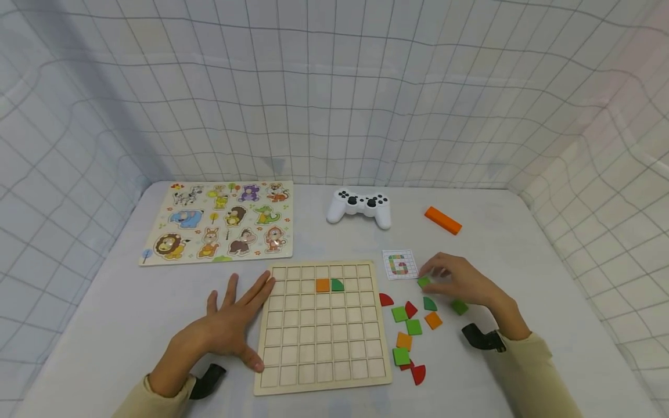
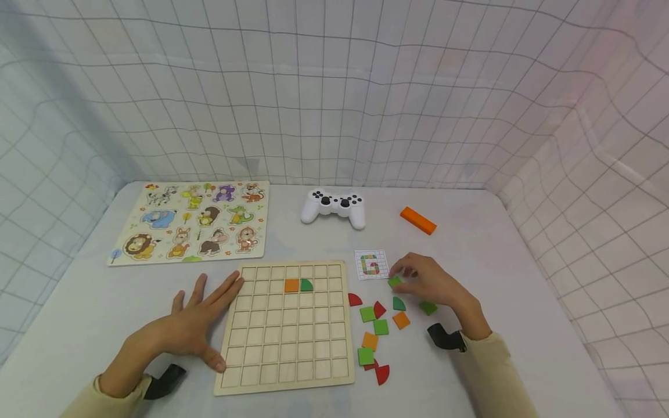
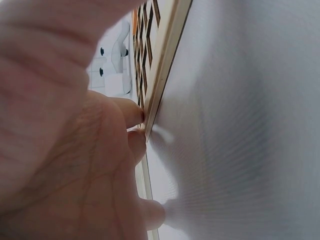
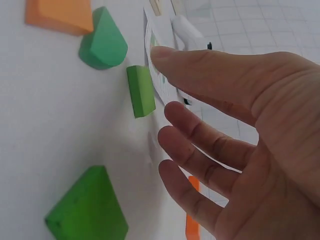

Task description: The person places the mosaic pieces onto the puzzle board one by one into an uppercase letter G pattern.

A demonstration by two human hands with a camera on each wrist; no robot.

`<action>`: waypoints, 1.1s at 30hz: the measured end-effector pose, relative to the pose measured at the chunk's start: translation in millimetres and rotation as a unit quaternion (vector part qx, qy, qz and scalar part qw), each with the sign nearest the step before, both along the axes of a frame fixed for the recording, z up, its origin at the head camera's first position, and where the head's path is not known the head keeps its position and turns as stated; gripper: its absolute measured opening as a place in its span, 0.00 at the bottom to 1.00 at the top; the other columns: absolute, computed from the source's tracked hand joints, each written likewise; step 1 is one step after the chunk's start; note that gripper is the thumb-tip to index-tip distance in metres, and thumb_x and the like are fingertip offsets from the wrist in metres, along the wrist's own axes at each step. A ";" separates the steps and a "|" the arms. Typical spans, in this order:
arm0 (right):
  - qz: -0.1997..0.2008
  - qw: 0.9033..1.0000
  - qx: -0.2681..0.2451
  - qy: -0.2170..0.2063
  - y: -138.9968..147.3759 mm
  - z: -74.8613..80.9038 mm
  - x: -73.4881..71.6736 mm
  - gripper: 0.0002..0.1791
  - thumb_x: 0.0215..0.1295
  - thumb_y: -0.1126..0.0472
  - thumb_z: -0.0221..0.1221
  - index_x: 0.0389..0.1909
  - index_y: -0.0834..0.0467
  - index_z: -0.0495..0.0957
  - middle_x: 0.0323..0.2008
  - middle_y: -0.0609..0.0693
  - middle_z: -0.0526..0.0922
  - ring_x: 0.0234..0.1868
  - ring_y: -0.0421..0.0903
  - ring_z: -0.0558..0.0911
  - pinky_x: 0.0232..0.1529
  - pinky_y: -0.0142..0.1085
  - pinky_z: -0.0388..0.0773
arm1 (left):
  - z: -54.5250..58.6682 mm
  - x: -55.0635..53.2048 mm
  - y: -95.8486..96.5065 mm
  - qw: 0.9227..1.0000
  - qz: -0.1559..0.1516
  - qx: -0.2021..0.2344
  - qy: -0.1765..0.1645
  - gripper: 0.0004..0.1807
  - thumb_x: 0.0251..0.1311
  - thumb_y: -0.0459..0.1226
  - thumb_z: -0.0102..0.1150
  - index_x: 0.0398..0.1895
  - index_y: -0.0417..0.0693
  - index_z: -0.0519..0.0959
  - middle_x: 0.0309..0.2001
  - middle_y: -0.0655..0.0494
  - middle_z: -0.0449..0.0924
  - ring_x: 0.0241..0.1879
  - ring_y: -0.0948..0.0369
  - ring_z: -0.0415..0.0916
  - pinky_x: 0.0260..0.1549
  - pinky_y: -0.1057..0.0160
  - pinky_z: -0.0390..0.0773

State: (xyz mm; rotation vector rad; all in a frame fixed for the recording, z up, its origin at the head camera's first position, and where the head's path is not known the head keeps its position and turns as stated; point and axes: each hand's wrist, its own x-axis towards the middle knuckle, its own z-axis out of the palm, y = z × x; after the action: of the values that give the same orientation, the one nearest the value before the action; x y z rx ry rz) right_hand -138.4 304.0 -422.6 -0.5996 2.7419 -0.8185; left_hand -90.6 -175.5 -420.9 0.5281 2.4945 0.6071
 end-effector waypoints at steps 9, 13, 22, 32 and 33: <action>-0.005 1.000 -0.005 -0.021 5.1 -4.1 -1.4 0.17 0.58 0.58 0.72 0.47 0.51 0.82 0.44 0.42 0.82 0.44 0.43 0.76 0.54 0.44 0.78 | -2.3 0.7 -1.6 1.000 -0.002 0.016 -0.003 0.84 0.20 0.59 0.83 0.82 0.52 0.38 0.82 0.50 0.26 0.73 0.26 0.14 0.58 0.18 0.25; 0.001 1.000 -0.003 -0.025 6.2 -3.6 -1.3 0.16 0.58 0.59 0.72 0.47 0.51 0.83 0.44 0.42 0.82 0.44 0.43 0.76 0.53 0.43 0.78 | -2.5 0.2 -1.7 1.000 -0.003 0.021 -0.001 0.84 0.19 0.58 0.84 0.82 0.52 0.38 0.82 0.51 0.26 0.72 0.26 0.14 0.58 0.18 0.24; 0.011 1.000 0.005 -0.009 5.9 -3.0 -3.1 0.15 0.57 0.63 0.72 0.45 0.51 0.83 0.43 0.42 0.83 0.43 0.42 0.77 0.52 0.39 0.79 | -0.9 0.4 -0.8 1.000 0.000 0.016 0.000 0.84 0.19 0.59 0.84 0.82 0.52 0.38 0.82 0.49 0.26 0.72 0.26 0.14 0.58 0.18 0.25; 0.002 1.000 0.025 0.000 4.0 -6.0 -3.2 0.14 0.59 0.60 0.71 0.46 0.53 0.83 0.42 0.43 0.83 0.43 0.42 0.78 0.49 0.39 0.79 | 0.0 0.5 -0.5 1.000 0.002 0.014 0.001 0.85 0.18 0.58 0.84 0.82 0.52 0.38 0.82 0.49 0.27 0.72 0.25 0.15 0.58 0.18 0.25; 0.003 1.000 0.027 0.001 3.5 -5.7 -3.3 0.14 0.59 0.60 0.71 0.46 0.53 0.83 0.43 0.43 0.83 0.43 0.42 0.78 0.49 0.39 0.79 | 0.4 0.5 -0.4 1.000 0.001 0.014 0.001 0.85 0.19 0.58 0.84 0.82 0.52 0.38 0.82 0.49 0.27 0.72 0.26 0.15 0.58 0.18 0.25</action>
State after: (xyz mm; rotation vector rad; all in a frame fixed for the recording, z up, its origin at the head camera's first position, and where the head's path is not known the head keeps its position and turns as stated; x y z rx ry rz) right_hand -141.7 307.6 -428.3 -0.5969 2.7541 -0.7391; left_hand -90.0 -175.9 -420.5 0.5354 2.4919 0.6429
